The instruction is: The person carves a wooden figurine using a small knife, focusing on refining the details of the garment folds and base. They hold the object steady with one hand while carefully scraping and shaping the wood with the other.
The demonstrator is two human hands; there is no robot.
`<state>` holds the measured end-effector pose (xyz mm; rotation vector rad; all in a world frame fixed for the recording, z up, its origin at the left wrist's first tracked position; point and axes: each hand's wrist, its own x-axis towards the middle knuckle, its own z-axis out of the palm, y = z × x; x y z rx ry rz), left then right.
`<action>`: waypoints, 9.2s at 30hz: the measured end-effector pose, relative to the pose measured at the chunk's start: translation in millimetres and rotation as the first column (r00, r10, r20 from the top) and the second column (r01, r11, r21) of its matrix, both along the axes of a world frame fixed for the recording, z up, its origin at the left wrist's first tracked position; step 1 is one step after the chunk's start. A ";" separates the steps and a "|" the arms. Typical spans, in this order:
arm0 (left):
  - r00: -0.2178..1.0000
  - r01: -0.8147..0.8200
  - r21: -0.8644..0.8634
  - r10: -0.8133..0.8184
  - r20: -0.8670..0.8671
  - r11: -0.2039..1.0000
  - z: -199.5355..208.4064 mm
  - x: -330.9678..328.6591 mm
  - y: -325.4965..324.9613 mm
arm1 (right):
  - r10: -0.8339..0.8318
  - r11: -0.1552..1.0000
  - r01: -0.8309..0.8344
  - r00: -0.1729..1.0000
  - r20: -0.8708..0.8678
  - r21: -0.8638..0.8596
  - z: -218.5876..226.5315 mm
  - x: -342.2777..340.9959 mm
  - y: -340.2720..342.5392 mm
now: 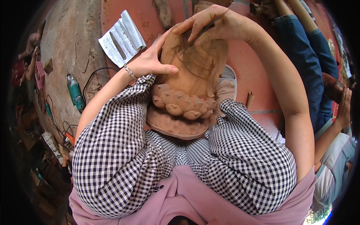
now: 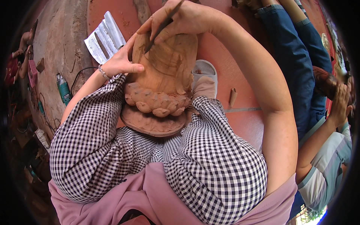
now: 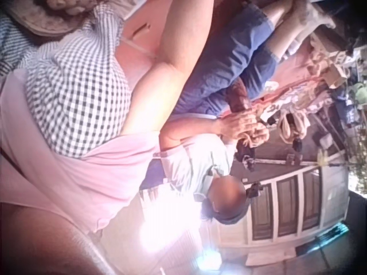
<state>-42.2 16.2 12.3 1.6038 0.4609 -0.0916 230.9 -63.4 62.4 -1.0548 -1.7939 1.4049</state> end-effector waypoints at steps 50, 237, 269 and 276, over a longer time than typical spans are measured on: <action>0.996 -0.014 0.257 -0.009 0.088 0.966 -2.0 2.5 -17.2 | -0.433 0.879 0.433 0.900 -0.047 0.199 8.8 -9.1 -43.3; 0.975 -0.014 0.045 0.003 0.224 0.999 -20.2 3.5 -11.6 | -0.451 0.874 0.468 0.676 0.583 0.134 38.2 -83.9 -81.9; 0.992 0.015 0.024 -0.018 0.125 1.000 3.1 5.1 -10.2 | -0.438 0.897 0.375 0.689 0.577 0.233 31.1 -78.6 -70.7; 0.994 -0.040 0.088 0.031 0.105 0.995 -8.1 -0.8 -9.2 | -0.493 0.867 0.352 0.705 0.509 0.353 22.5 -81.4 -69.7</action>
